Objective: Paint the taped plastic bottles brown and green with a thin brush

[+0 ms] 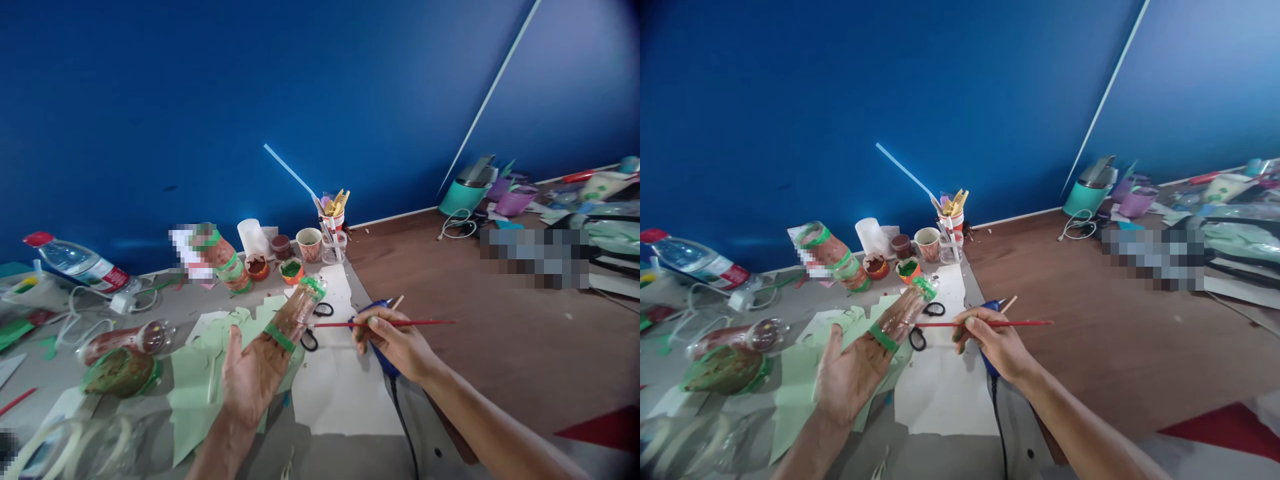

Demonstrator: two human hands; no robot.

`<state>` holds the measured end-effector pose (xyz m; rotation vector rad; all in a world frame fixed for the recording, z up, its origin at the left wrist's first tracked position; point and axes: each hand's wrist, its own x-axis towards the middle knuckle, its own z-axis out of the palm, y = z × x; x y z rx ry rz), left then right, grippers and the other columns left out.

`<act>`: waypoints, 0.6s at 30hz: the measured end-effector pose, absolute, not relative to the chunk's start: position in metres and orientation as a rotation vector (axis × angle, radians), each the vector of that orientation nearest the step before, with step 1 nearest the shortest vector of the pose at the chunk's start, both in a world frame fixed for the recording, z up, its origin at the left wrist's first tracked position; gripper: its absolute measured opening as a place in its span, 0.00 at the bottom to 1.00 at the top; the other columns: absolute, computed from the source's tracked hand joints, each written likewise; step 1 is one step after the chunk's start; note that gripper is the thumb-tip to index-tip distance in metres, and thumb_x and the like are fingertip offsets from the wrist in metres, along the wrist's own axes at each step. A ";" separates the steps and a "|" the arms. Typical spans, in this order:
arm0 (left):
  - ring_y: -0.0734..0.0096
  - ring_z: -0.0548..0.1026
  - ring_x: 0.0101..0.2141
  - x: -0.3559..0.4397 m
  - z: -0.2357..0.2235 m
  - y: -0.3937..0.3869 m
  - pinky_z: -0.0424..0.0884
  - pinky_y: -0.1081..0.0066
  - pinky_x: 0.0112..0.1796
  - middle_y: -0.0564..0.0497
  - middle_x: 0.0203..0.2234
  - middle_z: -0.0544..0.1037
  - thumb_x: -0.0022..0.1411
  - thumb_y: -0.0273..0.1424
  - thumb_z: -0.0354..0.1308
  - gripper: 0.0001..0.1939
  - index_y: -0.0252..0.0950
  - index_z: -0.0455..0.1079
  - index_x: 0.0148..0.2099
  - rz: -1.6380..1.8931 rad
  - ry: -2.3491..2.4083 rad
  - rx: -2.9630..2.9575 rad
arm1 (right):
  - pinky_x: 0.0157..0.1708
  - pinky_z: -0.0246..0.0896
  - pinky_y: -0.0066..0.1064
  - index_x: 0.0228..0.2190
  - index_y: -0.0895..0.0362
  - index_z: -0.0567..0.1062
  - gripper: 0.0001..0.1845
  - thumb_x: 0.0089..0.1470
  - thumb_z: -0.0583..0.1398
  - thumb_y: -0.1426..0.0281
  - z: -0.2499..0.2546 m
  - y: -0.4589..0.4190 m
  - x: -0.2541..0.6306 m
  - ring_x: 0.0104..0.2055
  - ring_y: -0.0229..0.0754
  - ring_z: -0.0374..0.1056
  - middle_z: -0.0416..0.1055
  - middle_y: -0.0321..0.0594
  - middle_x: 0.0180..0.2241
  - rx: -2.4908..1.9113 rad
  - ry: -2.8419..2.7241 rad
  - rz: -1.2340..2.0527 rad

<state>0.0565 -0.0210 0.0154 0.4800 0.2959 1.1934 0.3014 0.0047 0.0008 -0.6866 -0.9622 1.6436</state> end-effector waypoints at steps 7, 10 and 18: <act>0.49 0.54 0.64 0.048 0.010 -0.019 0.50 0.56 0.64 0.24 0.62 0.58 0.65 0.58 0.34 0.52 0.14 0.30 0.69 1.199 0.219 0.375 | 0.26 0.71 0.30 0.31 0.59 0.81 0.12 0.50 0.68 0.62 -0.002 0.006 0.303 0.25 0.40 0.74 0.78 0.42 0.25 -0.708 -0.926 1.590; 0.49 0.60 0.62 0.044 0.006 -0.017 0.57 0.58 0.62 0.24 0.59 0.63 0.65 0.58 0.33 0.50 0.15 0.34 0.69 1.195 0.132 0.371 | 0.25 0.71 0.31 0.31 0.59 0.81 0.13 0.51 0.67 0.61 -0.003 0.005 0.303 0.26 0.41 0.74 0.79 0.43 0.26 -0.623 -0.971 1.668; 0.49 0.60 0.62 0.041 0.002 -0.017 0.57 0.54 0.61 0.22 0.60 0.60 0.65 0.58 0.34 0.53 0.17 0.17 0.67 1.182 0.109 0.327 | 0.26 0.72 0.31 0.31 0.58 0.81 0.12 0.50 0.68 0.62 -0.002 0.008 0.304 0.26 0.40 0.74 0.79 0.42 0.26 -0.628 -0.913 1.613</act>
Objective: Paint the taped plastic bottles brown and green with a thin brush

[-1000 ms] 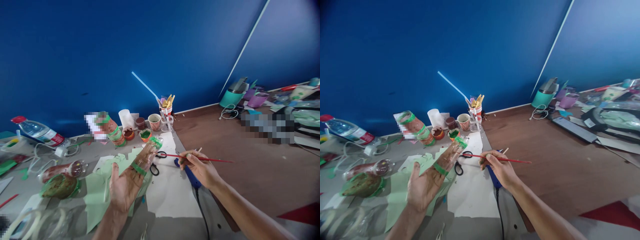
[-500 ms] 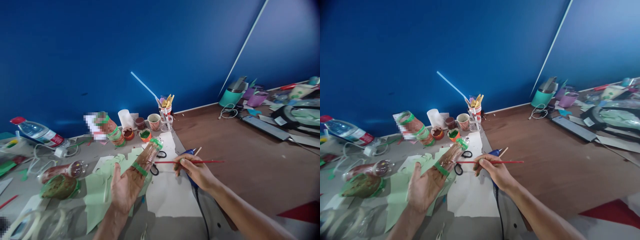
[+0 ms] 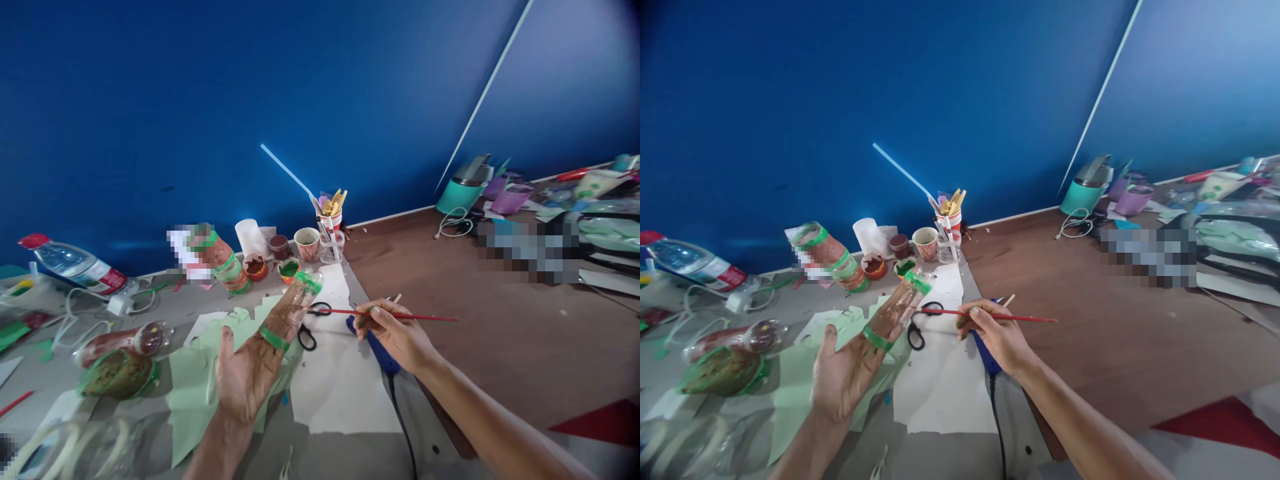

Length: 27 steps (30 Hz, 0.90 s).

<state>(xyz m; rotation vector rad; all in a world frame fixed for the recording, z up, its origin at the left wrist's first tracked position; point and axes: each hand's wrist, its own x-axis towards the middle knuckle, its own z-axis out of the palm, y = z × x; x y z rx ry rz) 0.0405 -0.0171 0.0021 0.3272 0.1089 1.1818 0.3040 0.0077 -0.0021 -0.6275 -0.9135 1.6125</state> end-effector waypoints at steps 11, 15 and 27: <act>0.50 0.61 0.62 0.038 0.000 -0.016 0.59 0.54 0.60 0.22 0.60 0.61 0.66 0.56 0.34 0.51 0.18 0.11 0.65 1.203 0.105 0.298 | 0.26 0.71 0.31 0.31 0.59 0.81 0.13 0.50 0.68 0.61 -0.004 0.010 0.307 0.26 0.41 0.74 0.79 0.43 0.26 -0.623 -0.946 1.688; 0.47 0.65 0.59 0.038 0.001 -0.016 0.66 0.54 0.56 0.19 0.58 0.62 0.66 0.56 0.35 0.53 0.17 0.08 0.63 1.214 0.125 0.274 | 0.27 0.71 0.33 0.31 0.59 0.80 0.13 0.50 0.68 0.61 -0.005 0.010 0.307 0.27 0.42 0.75 0.79 0.43 0.26 -0.650 -0.958 1.655; 0.45 0.62 0.60 0.032 -0.009 -0.015 0.69 0.54 0.54 0.21 0.59 0.62 0.67 0.55 0.35 0.49 0.18 0.23 0.69 1.240 0.137 0.223 | 0.29 0.71 0.32 0.31 0.58 0.81 0.12 0.49 0.68 0.61 -0.006 0.013 0.308 0.28 0.41 0.75 0.79 0.42 0.27 -0.680 -0.883 1.604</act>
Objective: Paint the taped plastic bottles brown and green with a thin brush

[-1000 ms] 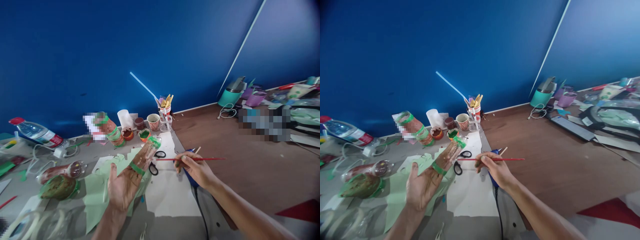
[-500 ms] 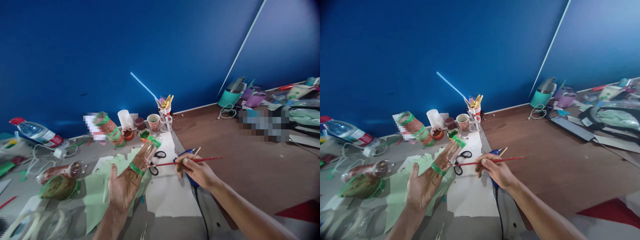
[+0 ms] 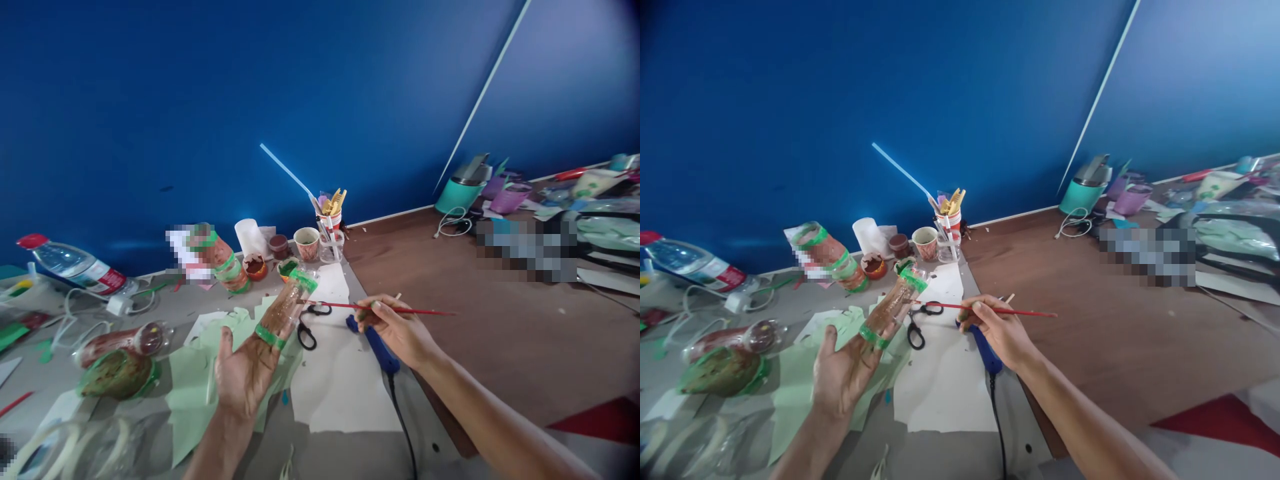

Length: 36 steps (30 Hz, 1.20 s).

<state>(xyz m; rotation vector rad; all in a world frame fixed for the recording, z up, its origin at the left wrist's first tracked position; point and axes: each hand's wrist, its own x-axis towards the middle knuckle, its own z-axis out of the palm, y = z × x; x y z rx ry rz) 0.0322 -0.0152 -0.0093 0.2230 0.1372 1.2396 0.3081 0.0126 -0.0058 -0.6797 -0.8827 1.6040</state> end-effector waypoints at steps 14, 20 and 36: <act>0.46 0.65 0.58 0.032 -0.012 -0.016 0.66 0.54 0.56 0.21 0.56 0.66 0.68 0.53 0.38 0.49 0.18 0.21 0.68 1.245 0.172 0.214 | 0.34 0.71 0.38 0.35 0.55 0.81 0.13 0.52 0.66 0.59 -0.009 0.011 0.310 0.31 0.44 0.74 0.79 0.43 0.31 -0.665 -1.143 1.375; 0.47 0.63 0.60 0.034 -0.007 -0.015 0.66 0.55 0.57 0.22 0.57 0.65 0.68 0.54 0.35 0.47 0.15 0.33 0.69 1.253 0.151 0.239 | 0.35 0.70 0.35 0.37 0.55 0.81 0.10 0.58 0.62 0.64 -0.015 0.014 0.316 0.32 0.43 0.75 0.78 0.42 0.31 -0.764 -1.279 1.200; 0.42 0.73 0.53 0.032 -0.006 -0.013 0.76 0.55 0.46 0.21 0.52 0.71 0.68 0.52 0.38 0.47 0.17 0.30 0.70 1.350 0.322 0.117 | 0.41 0.72 0.35 0.44 0.51 0.78 0.16 0.58 0.56 0.77 -0.007 0.007 0.318 0.41 0.44 0.75 0.78 0.46 0.38 -0.632 -1.869 0.535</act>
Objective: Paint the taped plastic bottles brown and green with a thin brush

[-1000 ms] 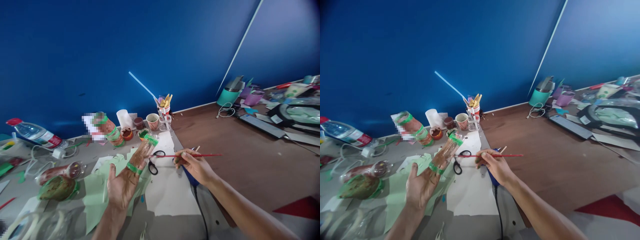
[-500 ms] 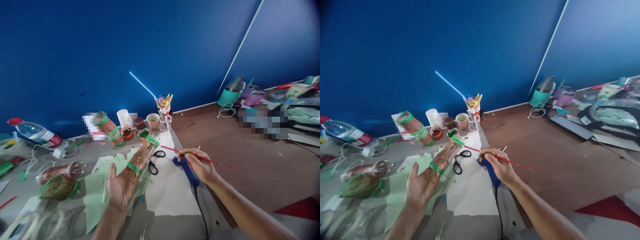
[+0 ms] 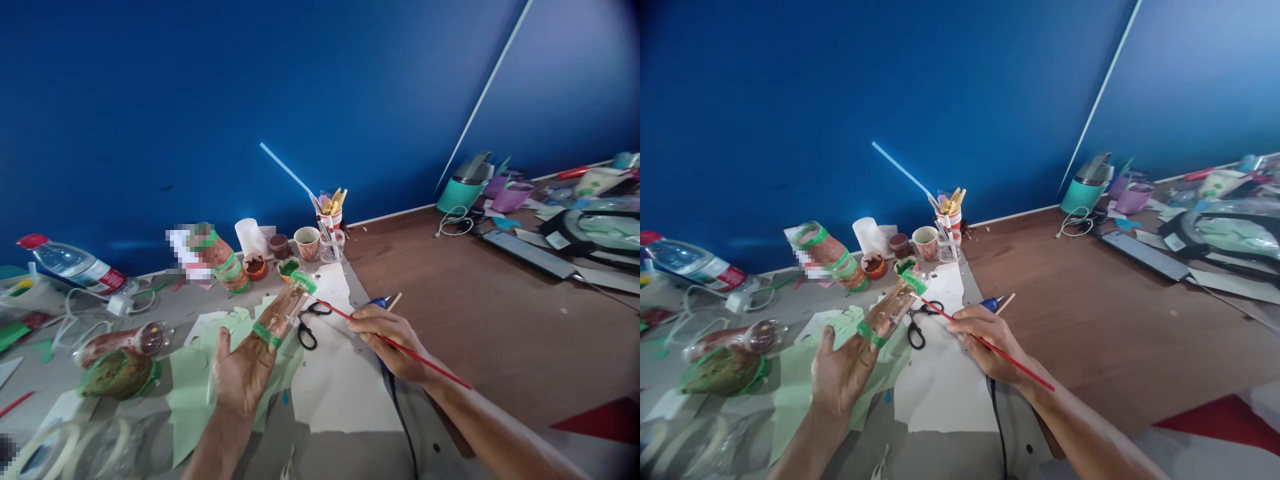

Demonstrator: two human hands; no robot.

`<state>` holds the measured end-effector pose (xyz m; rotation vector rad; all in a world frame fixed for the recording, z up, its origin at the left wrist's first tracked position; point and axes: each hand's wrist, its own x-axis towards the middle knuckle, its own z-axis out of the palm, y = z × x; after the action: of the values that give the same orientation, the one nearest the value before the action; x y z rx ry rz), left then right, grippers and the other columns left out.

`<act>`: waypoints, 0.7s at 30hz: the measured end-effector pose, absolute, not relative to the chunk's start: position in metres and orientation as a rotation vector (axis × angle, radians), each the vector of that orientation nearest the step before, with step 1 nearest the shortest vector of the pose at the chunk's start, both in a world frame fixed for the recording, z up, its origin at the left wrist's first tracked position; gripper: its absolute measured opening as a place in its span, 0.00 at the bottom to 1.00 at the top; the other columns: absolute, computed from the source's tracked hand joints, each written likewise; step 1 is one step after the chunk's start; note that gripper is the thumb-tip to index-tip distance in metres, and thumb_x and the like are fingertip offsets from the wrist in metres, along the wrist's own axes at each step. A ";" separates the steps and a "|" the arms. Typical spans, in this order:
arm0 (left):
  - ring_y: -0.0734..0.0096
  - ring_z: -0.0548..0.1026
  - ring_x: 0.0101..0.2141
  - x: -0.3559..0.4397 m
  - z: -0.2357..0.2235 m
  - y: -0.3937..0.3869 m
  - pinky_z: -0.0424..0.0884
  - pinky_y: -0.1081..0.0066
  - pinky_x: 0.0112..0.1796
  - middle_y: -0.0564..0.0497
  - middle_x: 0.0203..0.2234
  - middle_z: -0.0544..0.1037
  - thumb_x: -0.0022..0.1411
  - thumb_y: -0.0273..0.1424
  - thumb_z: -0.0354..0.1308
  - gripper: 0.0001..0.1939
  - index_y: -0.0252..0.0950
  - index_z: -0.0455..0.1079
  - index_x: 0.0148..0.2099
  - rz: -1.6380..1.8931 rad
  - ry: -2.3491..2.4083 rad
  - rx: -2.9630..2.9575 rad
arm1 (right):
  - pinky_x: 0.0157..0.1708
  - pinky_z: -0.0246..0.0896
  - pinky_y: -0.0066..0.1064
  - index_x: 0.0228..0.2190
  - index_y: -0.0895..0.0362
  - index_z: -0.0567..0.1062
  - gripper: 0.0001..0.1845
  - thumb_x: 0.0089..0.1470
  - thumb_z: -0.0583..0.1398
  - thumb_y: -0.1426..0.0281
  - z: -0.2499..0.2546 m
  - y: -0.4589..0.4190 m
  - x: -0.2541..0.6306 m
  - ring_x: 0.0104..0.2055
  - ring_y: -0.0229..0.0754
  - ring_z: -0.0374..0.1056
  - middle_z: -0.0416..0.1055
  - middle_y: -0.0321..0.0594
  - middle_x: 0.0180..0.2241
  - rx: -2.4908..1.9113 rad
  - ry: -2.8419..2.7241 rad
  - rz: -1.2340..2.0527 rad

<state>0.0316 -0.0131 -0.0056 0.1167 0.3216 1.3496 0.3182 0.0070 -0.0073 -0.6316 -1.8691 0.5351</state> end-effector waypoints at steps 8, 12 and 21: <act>0.44 0.76 0.49 0.034 -0.003 -0.014 0.80 0.60 0.37 0.24 0.50 0.75 0.69 0.51 0.39 0.42 0.21 0.45 0.69 1.367 0.450 0.030 | 0.42 0.71 0.37 0.47 0.53 0.76 0.17 0.58 0.56 0.75 -0.002 0.004 0.311 0.43 0.46 0.74 0.79 0.48 0.38 -0.565 -1.905 0.553; 0.42 0.77 0.47 0.036 0.000 -0.015 0.80 0.57 0.38 0.22 0.48 0.75 0.69 0.51 0.39 0.43 0.17 0.42 0.69 1.406 0.502 0.011 | 0.41 0.70 0.37 0.45 0.53 0.77 0.14 0.60 0.56 0.72 0.000 0.003 0.309 0.39 0.45 0.75 0.79 0.47 0.36 -0.473 -1.892 0.678; 0.45 0.78 0.47 0.039 0.003 -0.015 0.80 0.59 0.39 0.23 0.47 0.76 0.70 0.51 0.37 0.41 0.20 0.47 0.69 1.370 0.483 0.026 | 0.43 0.72 0.35 0.43 0.52 0.79 0.13 0.60 0.56 0.71 -0.004 0.002 0.312 0.43 0.46 0.76 0.80 0.46 0.37 -0.635 -1.832 0.750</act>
<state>0.0394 -0.0153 0.0031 0.0262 0.4827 1.3701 0.3119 0.0023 -0.0042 -0.6352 -1.8324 0.7500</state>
